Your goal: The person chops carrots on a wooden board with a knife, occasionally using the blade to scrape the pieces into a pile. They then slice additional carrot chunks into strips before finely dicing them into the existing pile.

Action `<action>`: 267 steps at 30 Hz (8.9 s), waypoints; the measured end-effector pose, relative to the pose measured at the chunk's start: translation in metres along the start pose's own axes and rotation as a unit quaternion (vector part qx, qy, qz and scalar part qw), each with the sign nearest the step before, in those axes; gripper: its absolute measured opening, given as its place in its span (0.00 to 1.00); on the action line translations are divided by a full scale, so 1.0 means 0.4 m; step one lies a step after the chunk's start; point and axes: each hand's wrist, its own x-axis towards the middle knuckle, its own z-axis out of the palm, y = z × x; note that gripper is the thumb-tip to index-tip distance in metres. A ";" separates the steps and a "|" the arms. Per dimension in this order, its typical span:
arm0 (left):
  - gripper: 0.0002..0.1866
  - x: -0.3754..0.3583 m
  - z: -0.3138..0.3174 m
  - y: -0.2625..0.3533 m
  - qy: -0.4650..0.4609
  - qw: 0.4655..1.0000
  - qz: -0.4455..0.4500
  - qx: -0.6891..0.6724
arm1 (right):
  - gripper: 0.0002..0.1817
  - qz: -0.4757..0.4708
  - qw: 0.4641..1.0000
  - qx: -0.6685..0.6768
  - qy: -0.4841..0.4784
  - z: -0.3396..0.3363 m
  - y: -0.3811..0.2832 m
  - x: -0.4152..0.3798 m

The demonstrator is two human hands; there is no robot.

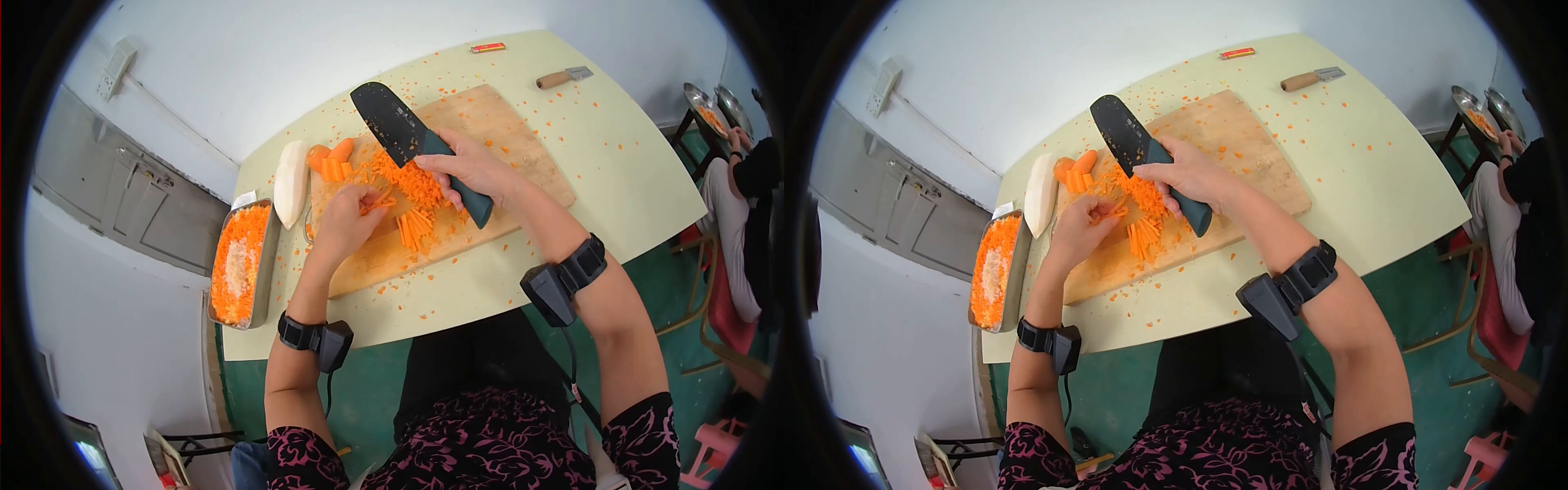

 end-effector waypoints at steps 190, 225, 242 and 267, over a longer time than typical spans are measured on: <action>0.23 -0.097 0.009 -0.025 0.086 0.995 0.050 0.008 | 0.25 0.072 0.901 -0.427 0.002 0.192 -0.075 -0.190; 0.12 -0.100 0.016 -0.016 0.125 0.986 0.095 0.053 | 0.29 -0.133 0.755 -0.639 0.065 0.177 -0.023 -0.246; 0.10 -0.099 0.038 -0.014 0.173 0.981 0.080 0.049 | 0.28 -0.136 0.745 -0.649 0.075 0.184 -0.036 -0.248; 0.08 -0.098 0.047 -0.013 0.184 0.978 0.078 0.059 | 0.27 -0.170 0.756 -0.628 0.067 0.184 -0.025 -0.249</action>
